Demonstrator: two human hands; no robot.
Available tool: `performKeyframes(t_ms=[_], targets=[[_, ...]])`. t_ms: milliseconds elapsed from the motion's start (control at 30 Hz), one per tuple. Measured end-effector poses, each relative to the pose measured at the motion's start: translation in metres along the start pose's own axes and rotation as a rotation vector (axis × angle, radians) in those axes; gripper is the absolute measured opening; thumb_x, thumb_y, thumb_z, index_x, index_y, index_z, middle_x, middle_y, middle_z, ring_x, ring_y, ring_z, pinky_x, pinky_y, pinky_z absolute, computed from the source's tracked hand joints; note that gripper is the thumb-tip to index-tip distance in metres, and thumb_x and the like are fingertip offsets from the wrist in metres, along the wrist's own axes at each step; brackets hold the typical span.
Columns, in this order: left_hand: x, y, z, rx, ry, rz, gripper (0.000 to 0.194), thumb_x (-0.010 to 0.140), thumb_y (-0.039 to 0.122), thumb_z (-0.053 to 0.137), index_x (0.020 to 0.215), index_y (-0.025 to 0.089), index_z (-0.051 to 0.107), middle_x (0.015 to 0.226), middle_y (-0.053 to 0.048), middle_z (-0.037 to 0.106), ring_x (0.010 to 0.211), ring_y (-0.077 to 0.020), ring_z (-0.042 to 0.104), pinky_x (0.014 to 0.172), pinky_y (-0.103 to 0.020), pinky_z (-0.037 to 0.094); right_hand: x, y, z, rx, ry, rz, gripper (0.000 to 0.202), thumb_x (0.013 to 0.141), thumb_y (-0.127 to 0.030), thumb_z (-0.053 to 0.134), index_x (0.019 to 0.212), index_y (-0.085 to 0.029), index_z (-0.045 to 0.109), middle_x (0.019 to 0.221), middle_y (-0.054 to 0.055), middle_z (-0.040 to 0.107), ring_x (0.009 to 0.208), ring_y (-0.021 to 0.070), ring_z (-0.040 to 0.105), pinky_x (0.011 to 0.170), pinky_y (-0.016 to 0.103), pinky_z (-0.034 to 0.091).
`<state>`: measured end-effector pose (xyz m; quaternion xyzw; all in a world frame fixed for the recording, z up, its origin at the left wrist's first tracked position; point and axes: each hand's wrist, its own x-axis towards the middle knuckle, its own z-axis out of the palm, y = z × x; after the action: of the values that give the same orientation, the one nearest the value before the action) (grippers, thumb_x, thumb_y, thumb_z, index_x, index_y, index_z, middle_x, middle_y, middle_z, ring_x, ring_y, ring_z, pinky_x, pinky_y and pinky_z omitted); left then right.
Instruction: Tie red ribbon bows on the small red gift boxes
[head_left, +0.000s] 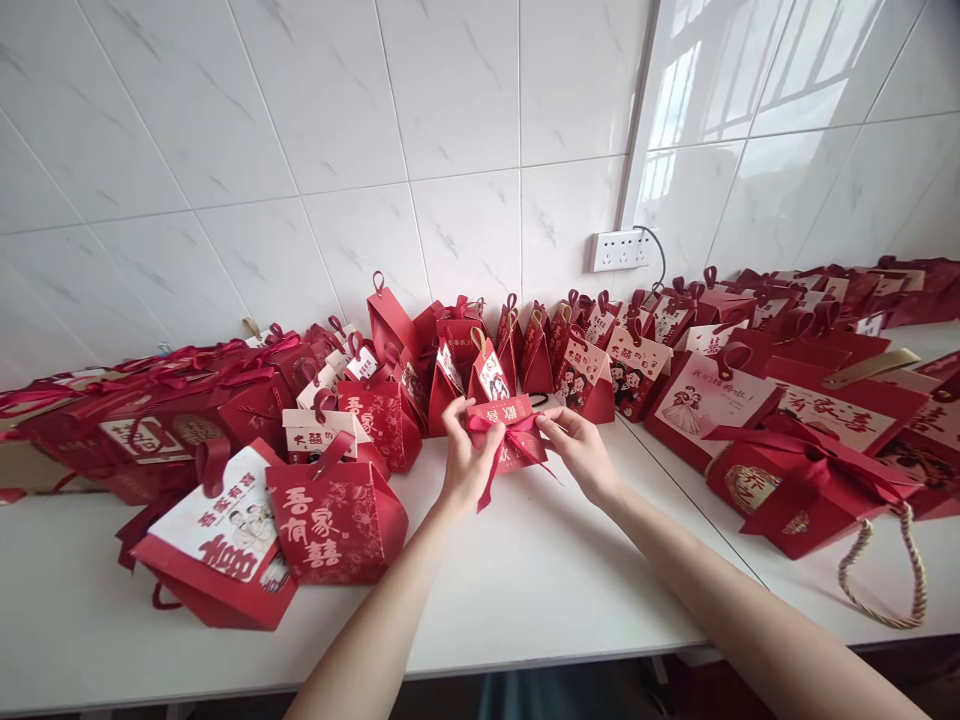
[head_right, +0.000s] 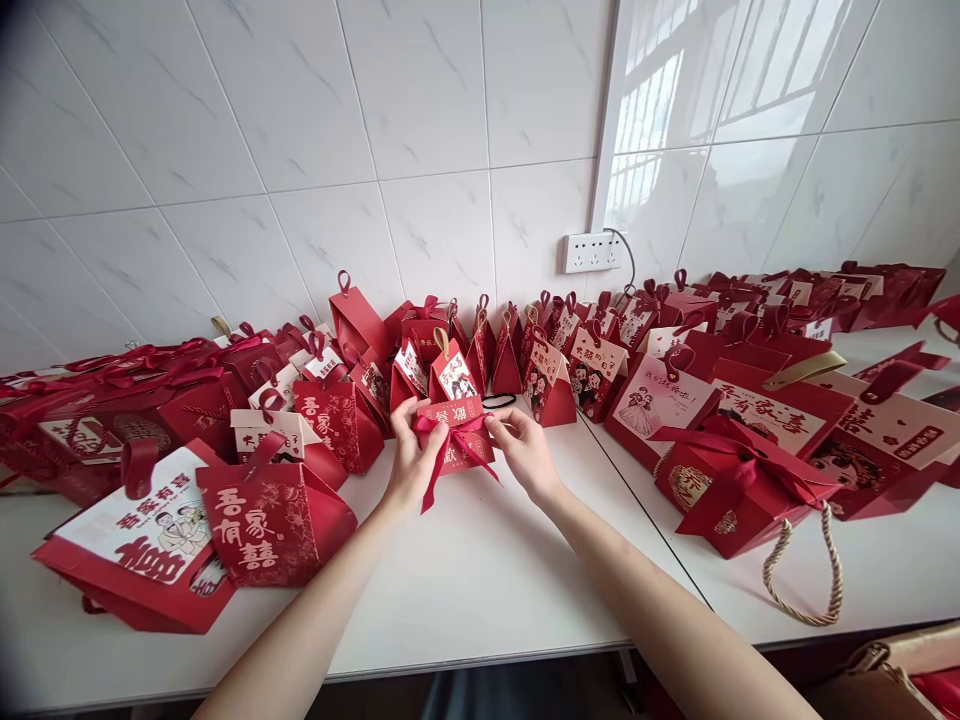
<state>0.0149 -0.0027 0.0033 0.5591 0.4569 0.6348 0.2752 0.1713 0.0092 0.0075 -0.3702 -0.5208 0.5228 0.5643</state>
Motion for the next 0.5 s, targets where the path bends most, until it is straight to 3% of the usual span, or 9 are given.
performKeyframes(t_ms=[100,167,233,300,367,400,500], targets=[[0.001,-0.002,-0.001,-0.048,-0.064,-0.085,0.058,0.070,0.037,0.070,0.117,0.023,0.040,0.119,-0.009,0.053,0.111,-0.0224,0.054,0.094,-0.036,0.042,0.000,-0.001,0.001,0.028,0.013,0.005,0.041,0.070,-0.056,0.066,0.085,-0.020,0.054,0.090,0.003,0.061,0.083,0.0166,0.060,0.080,0.036,0.052],[0.004,-0.002,-0.001,-0.060,-0.071,-0.131,0.057,0.068,0.036,0.072,0.114,0.022,0.043,0.115,-0.008,0.055,0.109,-0.0226,0.055,0.093,-0.036,0.043,-0.002,-0.003,0.001,0.015,0.095,-0.060,0.039,0.074,-0.056,0.061,0.090,-0.022,0.051,0.094,0.003,0.059,0.086,0.0176,0.059,0.077,0.036,0.052],[0.006,-0.002,-0.002,-0.038,-0.059,-0.159,0.053,0.067,0.035,0.072,0.111,0.022,0.044,0.113,-0.007,0.055,0.108,-0.0223,0.055,0.093,-0.036,0.042,-0.007,-0.005,-0.001,-0.094,0.217,-0.241,0.033,0.079,-0.054,0.055,0.087,-0.022,0.051,0.088,0.002,0.058,0.082,0.0162,0.057,0.074,0.034,0.050],[0.007,0.000,-0.002,0.006,-0.044,-0.165,0.050,0.067,0.034,0.072,0.107,0.022,0.044,0.112,-0.007,0.055,0.107,-0.0224,0.055,0.094,-0.037,0.041,-0.014,-0.008,-0.004,-0.275,0.210,-0.447,0.032,0.084,-0.051,0.049,0.074,-0.021,0.050,0.073,0.001,0.055,0.068,0.0138,0.052,0.067,0.030,0.047],[0.007,0.001,-0.002,0.039,-0.024,-0.158,0.050,0.066,0.034,0.072,0.105,0.021,0.044,0.111,-0.008,0.055,0.107,-0.0225,0.055,0.094,-0.038,0.041,-0.020,-0.009,-0.004,-0.456,-0.027,-0.500,0.041,0.087,-0.052,0.043,0.061,-0.020,0.047,0.057,0.000,0.050,0.053,0.0114,0.046,0.055,0.027,0.042],[0.007,0.001,-0.002,0.047,-0.012,-0.153,0.050,0.066,0.034,0.072,0.105,0.021,0.043,0.110,-0.008,0.055,0.107,-0.0225,0.055,0.093,-0.038,0.041,-0.024,-0.009,-0.003,-0.522,-0.204,-0.434,0.046,0.087,-0.054,0.041,0.057,-0.020,0.046,0.052,-0.001,0.048,0.047,0.0103,0.044,0.050,0.026,0.040],[0.005,0.000,0.000,0.056,0.020,-0.133,0.050,0.065,0.035,0.072,0.104,0.021,0.044,0.108,-0.007,0.056,0.104,-0.0217,0.055,0.091,-0.037,0.042,-0.031,-0.004,0.006,-0.582,-0.676,0.000,0.051,0.085,-0.060,0.043,0.057,-0.018,0.048,0.048,-0.001,0.051,0.037,0.0087,0.047,0.039,0.023,0.039]])
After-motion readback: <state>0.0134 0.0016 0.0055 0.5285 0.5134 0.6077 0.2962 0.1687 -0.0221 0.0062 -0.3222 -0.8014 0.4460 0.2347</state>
